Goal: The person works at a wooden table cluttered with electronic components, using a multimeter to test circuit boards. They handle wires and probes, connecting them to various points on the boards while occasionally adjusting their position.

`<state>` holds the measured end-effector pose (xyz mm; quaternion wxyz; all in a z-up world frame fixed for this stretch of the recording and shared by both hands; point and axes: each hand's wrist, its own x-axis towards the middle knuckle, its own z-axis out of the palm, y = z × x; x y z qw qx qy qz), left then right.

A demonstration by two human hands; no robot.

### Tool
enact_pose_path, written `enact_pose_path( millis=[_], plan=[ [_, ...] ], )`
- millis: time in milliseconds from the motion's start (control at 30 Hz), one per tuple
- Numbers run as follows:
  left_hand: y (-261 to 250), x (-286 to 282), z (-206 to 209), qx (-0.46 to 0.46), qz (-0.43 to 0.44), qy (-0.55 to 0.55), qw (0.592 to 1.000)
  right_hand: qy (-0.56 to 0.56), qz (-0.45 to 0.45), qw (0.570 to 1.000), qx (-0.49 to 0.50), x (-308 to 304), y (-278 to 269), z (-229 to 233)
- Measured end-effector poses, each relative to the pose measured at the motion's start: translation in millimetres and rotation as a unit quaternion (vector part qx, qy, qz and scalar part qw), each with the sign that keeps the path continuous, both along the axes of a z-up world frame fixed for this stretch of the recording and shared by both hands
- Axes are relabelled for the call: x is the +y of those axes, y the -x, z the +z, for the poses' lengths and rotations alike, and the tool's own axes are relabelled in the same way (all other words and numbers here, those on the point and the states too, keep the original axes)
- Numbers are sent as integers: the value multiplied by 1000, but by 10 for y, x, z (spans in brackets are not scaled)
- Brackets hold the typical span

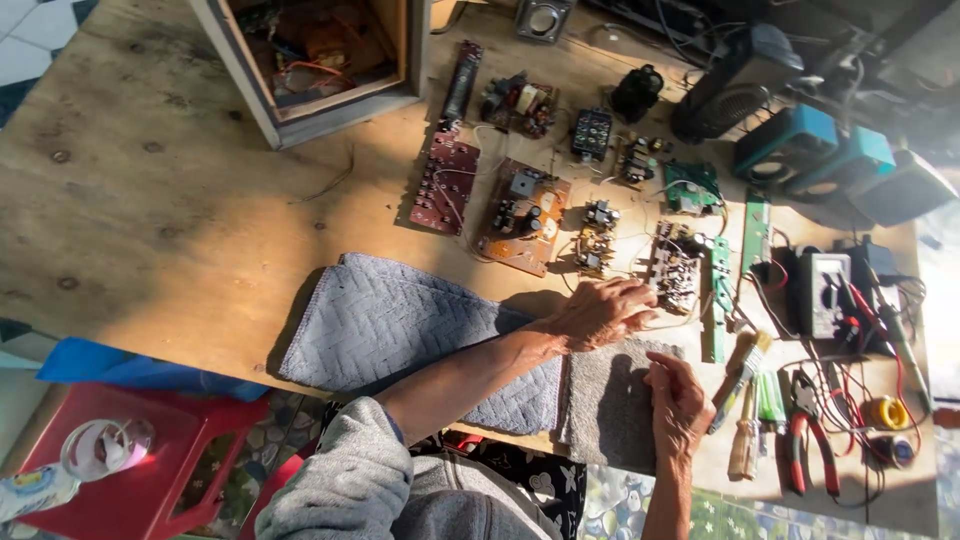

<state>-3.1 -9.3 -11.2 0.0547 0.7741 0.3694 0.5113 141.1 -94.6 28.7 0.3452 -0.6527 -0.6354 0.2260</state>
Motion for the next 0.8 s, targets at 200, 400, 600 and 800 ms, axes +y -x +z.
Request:
enact_pose_path(
  millis=[200,400,600,800],
  plan=[
    [-39,-93,69,18,-9,-76,997,6,-18,999,42,58,-107,-99],
    [55,-271,297,60,2,-82,995,42,-15,998,50,33,-167,-20],
    [434,-662,339,34,20,-83,996,7,16,993,114,32,-218,-100],
    [876,-1044,225,59,62,8,996,-137,107,980,95,47,-334,-209]
  ],
)
